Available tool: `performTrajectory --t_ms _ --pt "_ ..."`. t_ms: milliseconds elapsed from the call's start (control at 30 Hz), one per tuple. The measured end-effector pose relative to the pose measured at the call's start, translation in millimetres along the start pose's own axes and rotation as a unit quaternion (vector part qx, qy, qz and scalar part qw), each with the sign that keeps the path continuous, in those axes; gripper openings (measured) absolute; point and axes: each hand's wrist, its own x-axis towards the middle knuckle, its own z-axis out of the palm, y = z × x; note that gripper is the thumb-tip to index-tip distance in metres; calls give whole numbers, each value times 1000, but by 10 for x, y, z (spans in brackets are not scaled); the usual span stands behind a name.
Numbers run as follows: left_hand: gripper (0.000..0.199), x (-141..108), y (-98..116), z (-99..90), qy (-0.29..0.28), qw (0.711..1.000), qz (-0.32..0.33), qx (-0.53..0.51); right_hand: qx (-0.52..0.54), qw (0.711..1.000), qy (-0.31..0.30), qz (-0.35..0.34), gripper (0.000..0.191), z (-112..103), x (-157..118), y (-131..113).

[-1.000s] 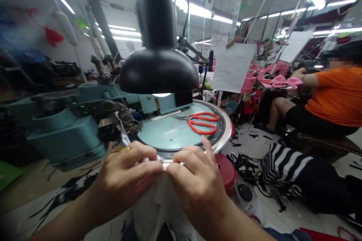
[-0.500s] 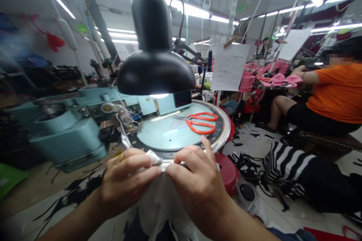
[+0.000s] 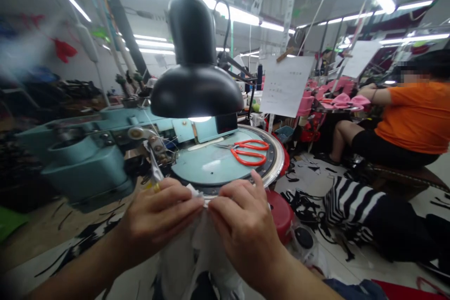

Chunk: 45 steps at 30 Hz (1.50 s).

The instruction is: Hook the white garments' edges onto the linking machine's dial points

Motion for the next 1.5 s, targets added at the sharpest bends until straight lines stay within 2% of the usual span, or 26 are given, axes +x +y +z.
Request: performTrajectory --t_ms 200,300,367,433,533,600,667,800,867,967,1067,1167,1333,1500 --pt "15 27 38 -15 9 999 27 32 -32 999 18 9 10 -31 -54 15" --pt "13 11 85 15 -2 999 4 38 -51 998 32 3 14 -27 -115 27" --pt "13 -6 113 37 10 999 -5 42 -56 997 46 2 15 -7 -147 23" --pt "15 -14 133 48 24 997 1 76 -58 996 62 7 14 23 -162 9" --pt "16 5 149 38 6 994 12 113 -56 995 78 21 14 60 -156 -15" --pt "14 22 157 30 1 996 1 84 -55 995 80 25 13 72 -146 -23" --pt "13 21 167 38 23 998 -8 59 -55 995 80 34 12 72 -139 -22" --pt "16 -4 175 83 25 993 6 114 -50 994 80 47 13 58 -136 -2" --pt "15 3 168 86 9 994 11 107 -48 995 72 43 12 52 -138 6" --pt "12 39 166 66 11 998 -16 57 -50 996 71 22 10 58 -148 12" --pt "10 57 180 67 37 998 -31 39 -64 994 88 -30 14 77 -167 19" --pt "11 34 175 109 66 997 -16 28 -73 991 98 -54 19 86 -177 31" --pt "15 -38 118 163 85 996 7 31 -72 992 89 -51 19 58 -168 61" --pt "14 -20 114 113 63 994 30 79 -60 993 104 -18 9 59 -172 75"
